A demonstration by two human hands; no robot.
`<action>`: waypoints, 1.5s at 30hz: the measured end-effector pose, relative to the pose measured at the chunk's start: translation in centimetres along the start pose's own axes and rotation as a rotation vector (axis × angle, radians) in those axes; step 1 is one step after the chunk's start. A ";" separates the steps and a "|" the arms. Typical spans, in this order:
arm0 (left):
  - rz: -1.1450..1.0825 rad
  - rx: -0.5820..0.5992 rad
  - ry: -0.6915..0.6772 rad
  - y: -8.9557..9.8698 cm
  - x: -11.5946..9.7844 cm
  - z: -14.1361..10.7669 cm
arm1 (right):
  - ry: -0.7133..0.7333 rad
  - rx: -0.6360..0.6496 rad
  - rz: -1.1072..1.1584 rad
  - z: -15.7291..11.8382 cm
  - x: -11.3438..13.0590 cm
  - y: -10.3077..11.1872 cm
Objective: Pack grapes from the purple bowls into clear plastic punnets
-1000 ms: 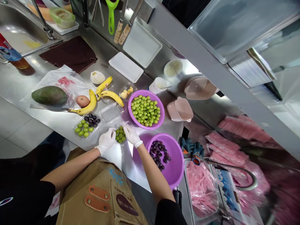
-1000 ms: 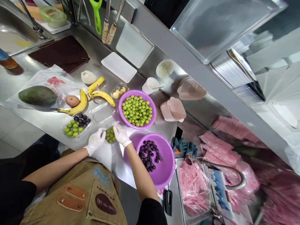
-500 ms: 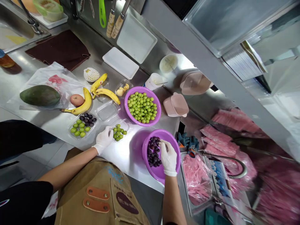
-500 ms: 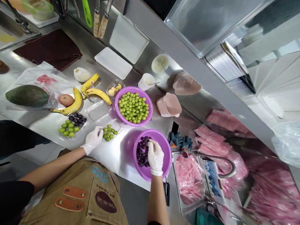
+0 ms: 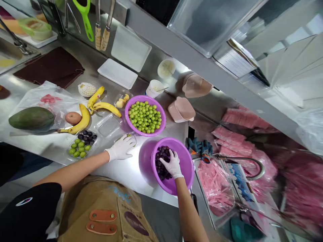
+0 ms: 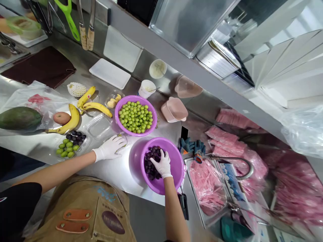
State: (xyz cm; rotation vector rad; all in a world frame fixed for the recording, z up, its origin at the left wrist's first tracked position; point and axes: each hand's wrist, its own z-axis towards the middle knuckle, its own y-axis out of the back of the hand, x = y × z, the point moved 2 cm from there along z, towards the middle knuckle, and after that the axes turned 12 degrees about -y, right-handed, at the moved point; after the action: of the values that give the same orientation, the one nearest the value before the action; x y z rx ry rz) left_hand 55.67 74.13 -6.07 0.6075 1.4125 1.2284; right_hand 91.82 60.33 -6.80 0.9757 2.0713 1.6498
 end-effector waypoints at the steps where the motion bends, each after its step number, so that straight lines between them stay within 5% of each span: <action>1: 0.016 0.018 -0.016 -0.1 0.2 0.3 | -0.004 -0.012 0.024 0.2 0.3 0.0; 18: 0.020 -0.044 0.068 0.1 0.6 1.7 | -0.033 -0.009 0.177 0.9 2.5 -1.6; 25: 0.059 0.014 0.137 -0.9 2.2 1.6 | -0.020 0.028 0.355 -0.2 1.7 -0.5; 29: 0.069 0.057 0.168 -0.8 1.5 1.0 | -0.090 0.013 0.490 -1.5 2.0 2.1; 33: 0.019 0.065 0.144 -0.4 -0.1 -0.3 | 0.011 -0.007 0.620 -4.2 6.1 5.7; 36: -0.039 -0.104 0.166 0.0 -1.1 -2.2 | 0.178 0.075 0.662 -6.8 11.8 6.3; 40: -0.082 -0.338 0.364 -1.0 -1.2 -5.4 | 0.386 0.242 0.646 -8.0 20.0 2.9; 45: -0.150 -0.317 0.441 -3.6 -0.5 -7.7 | 0.422 0.213 0.307 -6.2 25.5 -3.1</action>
State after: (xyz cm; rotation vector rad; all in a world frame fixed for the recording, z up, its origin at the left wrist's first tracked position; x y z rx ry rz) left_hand 49.58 69.91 -10.34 0.0076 1.5425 1.4825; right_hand 68.73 72.81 -3.79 1.1395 2.5172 1.9548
